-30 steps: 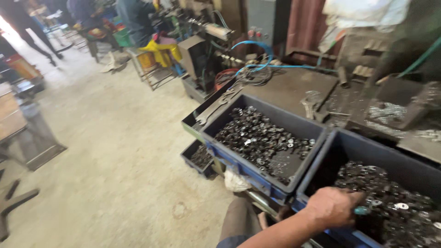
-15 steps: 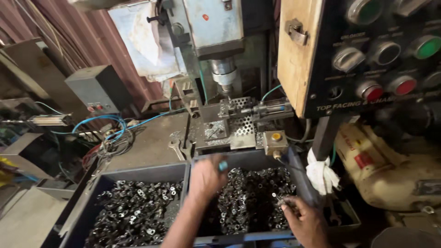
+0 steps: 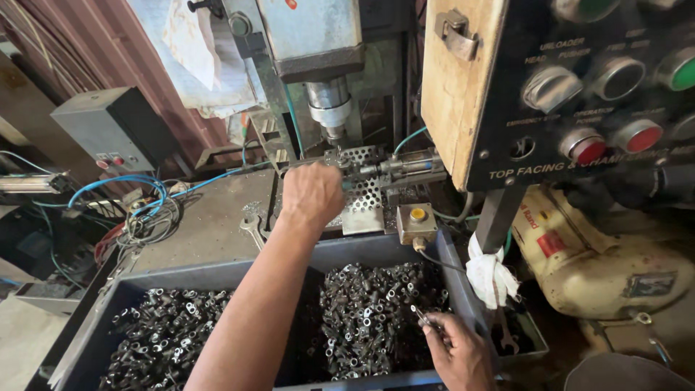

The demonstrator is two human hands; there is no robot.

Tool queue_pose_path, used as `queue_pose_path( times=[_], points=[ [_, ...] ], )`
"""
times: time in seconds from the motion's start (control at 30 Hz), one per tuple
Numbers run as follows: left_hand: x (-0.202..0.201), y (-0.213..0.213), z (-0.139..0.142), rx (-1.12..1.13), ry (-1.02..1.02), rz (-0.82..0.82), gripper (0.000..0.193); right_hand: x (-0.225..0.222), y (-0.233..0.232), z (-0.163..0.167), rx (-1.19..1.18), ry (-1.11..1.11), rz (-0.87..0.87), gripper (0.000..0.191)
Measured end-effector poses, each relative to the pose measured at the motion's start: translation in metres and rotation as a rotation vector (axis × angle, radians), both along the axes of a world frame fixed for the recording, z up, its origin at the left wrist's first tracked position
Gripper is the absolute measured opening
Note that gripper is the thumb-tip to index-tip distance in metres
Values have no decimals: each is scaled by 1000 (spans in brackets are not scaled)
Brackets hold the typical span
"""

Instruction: The person repeatedly picks small metal parts from a bin, places them into a drill press fixture, and presses a button to operate the machine. The person then removes the processed parts and returns them to the bin. This cycle is repeated continuously throughout the clip.

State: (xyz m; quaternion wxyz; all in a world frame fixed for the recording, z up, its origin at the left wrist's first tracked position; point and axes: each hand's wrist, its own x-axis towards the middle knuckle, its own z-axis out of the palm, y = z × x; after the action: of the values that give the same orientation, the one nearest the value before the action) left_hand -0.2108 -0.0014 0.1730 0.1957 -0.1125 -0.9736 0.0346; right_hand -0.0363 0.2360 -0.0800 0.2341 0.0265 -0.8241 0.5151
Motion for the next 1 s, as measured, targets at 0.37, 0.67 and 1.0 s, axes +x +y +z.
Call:
queue_pose_path(
  times=[0.37,0.67,1.0],
  points=[
    [13,-74,-97,732,-102,-129,24,-3,1,5,67,-184,-106,29],
    [97,-101,-198,758,-156,7,27,-15,18,-14,-174,-130,99,25],
    [105,-99,-190,702,-197,-42,28,-96,-48,48,-847,-250,317,29]
  ],
)
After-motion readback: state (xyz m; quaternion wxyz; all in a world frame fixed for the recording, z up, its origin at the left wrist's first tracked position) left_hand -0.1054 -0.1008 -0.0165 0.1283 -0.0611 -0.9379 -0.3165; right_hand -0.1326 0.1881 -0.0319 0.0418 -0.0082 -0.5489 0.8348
